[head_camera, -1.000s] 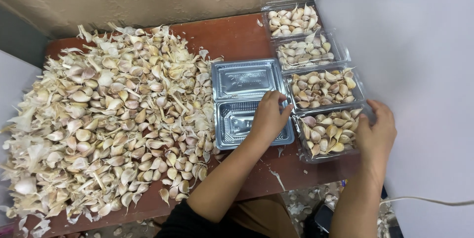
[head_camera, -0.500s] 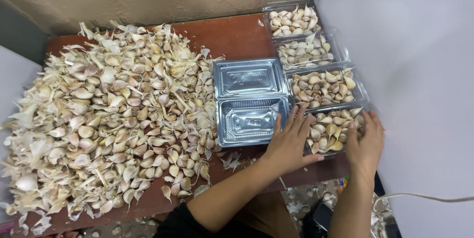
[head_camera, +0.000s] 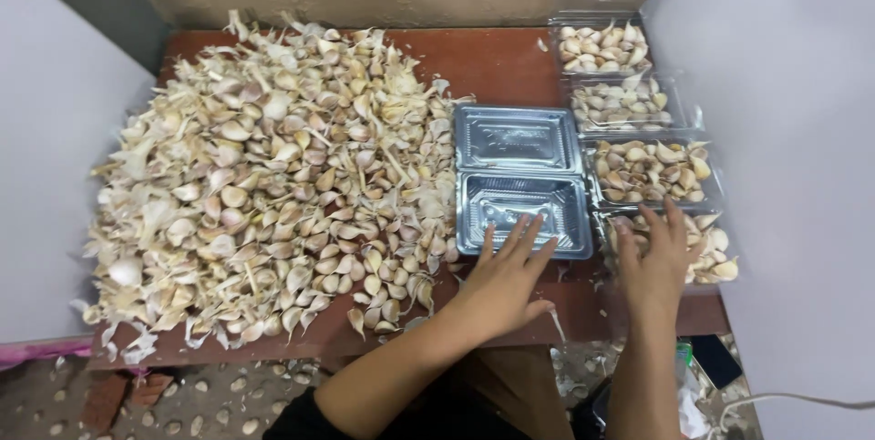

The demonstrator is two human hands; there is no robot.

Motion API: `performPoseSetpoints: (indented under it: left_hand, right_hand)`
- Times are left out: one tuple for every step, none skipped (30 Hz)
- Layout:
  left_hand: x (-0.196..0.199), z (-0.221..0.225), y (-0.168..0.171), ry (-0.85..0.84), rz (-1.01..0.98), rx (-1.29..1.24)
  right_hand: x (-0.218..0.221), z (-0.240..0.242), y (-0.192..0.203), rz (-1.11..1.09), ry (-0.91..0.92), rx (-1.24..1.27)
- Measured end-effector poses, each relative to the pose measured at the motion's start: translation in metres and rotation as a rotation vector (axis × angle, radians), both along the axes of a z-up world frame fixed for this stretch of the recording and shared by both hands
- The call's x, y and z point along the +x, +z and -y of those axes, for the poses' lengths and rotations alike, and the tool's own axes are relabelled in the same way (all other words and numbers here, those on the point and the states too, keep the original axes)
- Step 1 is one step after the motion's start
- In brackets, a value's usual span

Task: Sorting garlic cloves from a large pile into plastic containers by hand

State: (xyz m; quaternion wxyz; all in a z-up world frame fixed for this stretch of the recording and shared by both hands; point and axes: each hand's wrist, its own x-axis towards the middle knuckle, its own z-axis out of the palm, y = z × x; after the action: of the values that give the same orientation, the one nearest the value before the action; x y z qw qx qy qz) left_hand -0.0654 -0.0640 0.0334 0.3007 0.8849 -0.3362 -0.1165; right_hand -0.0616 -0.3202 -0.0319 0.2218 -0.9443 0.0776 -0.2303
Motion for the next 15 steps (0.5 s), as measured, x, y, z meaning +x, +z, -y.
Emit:
performPoseSetpoints:
  left_hand:
    - [-0.002, -0.017, 0.003, 0.015, -0.001, 0.001]
    - [-0.005, -0.034, 0.006, 0.064, -0.011, 0.040]
    - [-0.008, -0.050, 0.008, 0.110, -0.024, 0.077]
    - [-0.010, -0.064, 0.008, 0.122, -0.028, 0.078]
    - [-0.012, -0.077, 0.008, 0.166, -0.043, 0.093]
    - [-0.014, -0.091, 0.008, 0.209, -0.057, 0.109]
    - [-0.014, -0.101, 0.005, 0.221, -0.060, 0.112]
    - [-0.013, -0.112, 0.001, 0.238, -0.058, 0.092]
    - [-0.013, -0.122, -0.002, 0.251, -0.058, 0.073]
    - [-0.010, -0.131, -0.012, 0.260, -0.064, 0.079]
    - [-0.007, -0.138, -0.022, 0.269, -0.028, 0.085]
    - [-0.004, -0.146, -0.031, 0.278, 0.008, 0.090]
    - [0.000, -0.150, -0.028, 0.282, 0.005, 0.091]
    - [0.003, -0.153, -0.025, 0.304, 0.014, 0.081]
    - [0.007, -0.155, -0.023, 0.325, 0.023, 0.069]
  right_hand:
    - [0.000, -0.023, 0.005, -0.001, 0.015, 0.001]
    - [0.000, -0.046, 0.010, 0.009, 0.082, 0.017]
    - [-0.002, -0.070, 0.015, 0.016, 0.146, 0.032]
    - [-0.003, -0.095, 0.022, 0.013, 0.158, 0.033]
    - [-0.004, -0.120, 0.029, -0.016, 0.298, 0.114]
    - [-0.006, -0.145, 0.036, -0.046, 0.438, 0.195]
    - [-0.006, -0.158, 0.031, -0.049, 0.449, 0.198]
    - [-0.006, -0.171, 0.027, -0.094, 0.582, 0.190]
    - [-0.007, -0.184, 0.021, -0.140, 0.712, 0.183]
    - [-0.007, -0.193, 0.017, -0.145, 0.720, 0.190]
    - [-0.006, -0.200, 0.014, -0.190, 0.801, 0.142]
    - [-0.006, -0.207, 0.010, -0.236, 0.882, 0.094]
    - [-0.005, -0.210, 0.004, -0.238, 0.886, 0.095]
    - [-0.004, -0.212, -0.003, -0.222, 0.848, -0.002]
    - [-0.003, -0.213, -0.009, -0.205, 0.808, -0.101]
